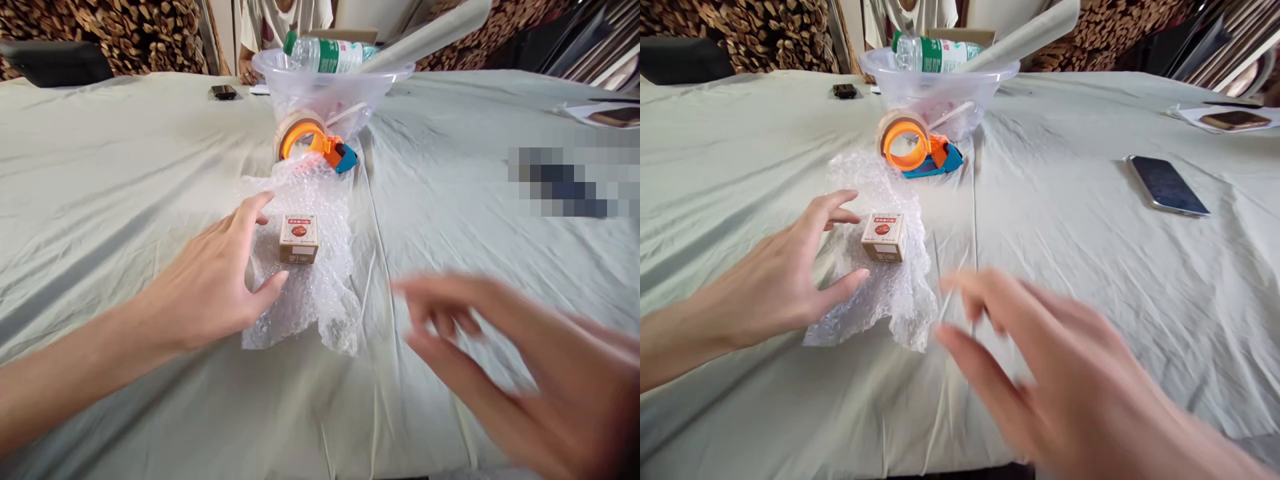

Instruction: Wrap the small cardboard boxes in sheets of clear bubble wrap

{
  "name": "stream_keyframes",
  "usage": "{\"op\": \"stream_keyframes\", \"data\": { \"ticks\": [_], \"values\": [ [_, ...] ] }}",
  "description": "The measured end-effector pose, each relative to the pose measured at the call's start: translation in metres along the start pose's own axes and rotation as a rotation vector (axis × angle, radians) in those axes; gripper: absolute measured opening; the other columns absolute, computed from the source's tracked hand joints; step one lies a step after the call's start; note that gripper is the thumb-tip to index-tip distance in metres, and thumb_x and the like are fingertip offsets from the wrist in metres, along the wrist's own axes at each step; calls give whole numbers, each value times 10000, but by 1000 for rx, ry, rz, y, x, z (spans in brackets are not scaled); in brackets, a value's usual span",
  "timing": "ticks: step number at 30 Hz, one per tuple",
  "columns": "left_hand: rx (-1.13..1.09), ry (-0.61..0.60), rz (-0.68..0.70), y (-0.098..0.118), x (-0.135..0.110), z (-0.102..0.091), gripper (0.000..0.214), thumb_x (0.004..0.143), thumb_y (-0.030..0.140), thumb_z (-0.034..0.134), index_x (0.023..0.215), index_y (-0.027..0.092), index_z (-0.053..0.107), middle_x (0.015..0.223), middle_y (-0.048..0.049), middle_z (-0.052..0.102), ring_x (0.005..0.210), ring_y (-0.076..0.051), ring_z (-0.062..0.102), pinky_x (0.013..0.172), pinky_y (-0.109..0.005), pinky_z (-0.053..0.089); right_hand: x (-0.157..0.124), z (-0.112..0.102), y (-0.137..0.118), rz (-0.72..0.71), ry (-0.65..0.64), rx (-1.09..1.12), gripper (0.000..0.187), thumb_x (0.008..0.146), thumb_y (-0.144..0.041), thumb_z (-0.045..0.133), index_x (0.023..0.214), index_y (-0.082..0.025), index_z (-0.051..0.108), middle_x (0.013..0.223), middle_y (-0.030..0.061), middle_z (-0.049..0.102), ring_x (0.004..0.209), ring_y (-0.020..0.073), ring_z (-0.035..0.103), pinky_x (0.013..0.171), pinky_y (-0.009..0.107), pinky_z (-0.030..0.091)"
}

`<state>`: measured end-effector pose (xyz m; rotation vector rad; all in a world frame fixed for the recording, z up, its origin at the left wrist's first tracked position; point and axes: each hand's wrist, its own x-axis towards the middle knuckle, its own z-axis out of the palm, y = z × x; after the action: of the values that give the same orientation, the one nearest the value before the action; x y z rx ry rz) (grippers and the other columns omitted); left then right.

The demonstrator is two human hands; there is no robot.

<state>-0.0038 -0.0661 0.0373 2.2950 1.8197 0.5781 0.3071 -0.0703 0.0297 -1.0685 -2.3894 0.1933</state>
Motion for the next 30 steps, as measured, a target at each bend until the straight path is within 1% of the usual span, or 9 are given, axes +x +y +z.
{"op": "stream_keyframes", "data": {
  "ticks": [2, 5, 10, 16, 20, 22, 25, 27, 30],
  "values": [
    [46, -44, 3, -4, -3, 2, 836, 984, 465, 534, 1719, 151, 290, 1623, -222, 618, 1344, -438, 715, 1076, -643, 616, 39, 9, 2, -55, 40, -44, 543, 1132, -614, 609, 1531, -248, 565, 942, 31, 733, 650, 204, 655, 578, 351, 500],
    [101, -102, 54, -11, -4, 6, 626, 1010, 417, 449, 1545, 95, 488, 1410, -235, 713, 1225, -419, 739, 1018, -619, 635, 77, 27, 6, 1, -104, -5, 580, 1094, -438, 611, 1606, -208, 470, 700, -48, 619, 533, 194, 576, 532, 324, 382],
    [228, -100, 271, -25, -5, 5, 376, 1114, 389, 372, 1198, 140, 641, 1236, -184, 728, 1228, -372, 713, 1293, -657, 454, 86, 20, 29, 161, -234, 156, 559, 1101, -354, 544, 1646, -321, 425, 744, -43, 643, 586, 198, 606, 584, 323, 438],
    [239, -108, 363, -36, -7, 0, 476, 1125, 410, 446, 1476, 101, 538, 1383, -208, 685, 1315, -393, 657, 1145, -588, 536, 93, -9, 58, 348, -357, 138, 622, 1032, -602, 640, 1564, -306, 518, 788, -10, 672, 632, 248, 621, 607, 377, 456],
    [252, -38, 374, -31, -7, 2, 630, 1042, 309, 505, 1633, 112, 415, 1433, -192, 671, 1239, -358, 670, 1108, -556, 538, 89, -14, 42, 58, -8, 19, 324, 1007, -544, 787, 1045, -278, 606, 825, 2, 643, 688, 218, 600, 645, 375, 449],
    [244, -29, 358, -27, -7, 6, 669, 966, 258, 526, 1617, 128, 445, 1542, -202, 620, 1329, -379, 649, 1150, -576, 522, 84, -10, 31, -245, -23, 165, 301, 1094, -419, 745, 916, -267, 557, 807, -14, 627, 699, 180, 591, 674, 350, 491],
    [220, -14, 388, -25, -7, 11, 748, 893, 208, 523, 1631, 118, 441, 1718, -216, 506, 1574, -422, 520, 1275, -617, 457, 78, 3, 23, -559, -117, 293, 134, 1145, -255, 670, 1014, -246, 646, 929, 15, 712, 835, 175, 697, 792, 325, 587],
    [182, -8, 409, -26, -7, 13, 849, 873, 185, 516, 1703, 111, 354, 1787, -207, 454, 1689, -398, 418, 1358, -608, 399, 77, 14, 25, -543, -81, 240, 80, 1135, -202, 652, 1196, -238, 688, 1148, 78, 767, 1055, 222, 758, 960, 369, 632],
    [116, -55, 378, -28, -7, 12, 922, 886, 185, 514, 1769, 130, 254, 1849, -186, 391, 1730, -358, 386, 1388, -575, 399, 80, 25, 36, -406, -46, 185, 398, 1124, -309, 688, 1511, -261, 613, 1513, 142, 700, 1437, 320, 677, 1228, 504, 573]
  ]
}}
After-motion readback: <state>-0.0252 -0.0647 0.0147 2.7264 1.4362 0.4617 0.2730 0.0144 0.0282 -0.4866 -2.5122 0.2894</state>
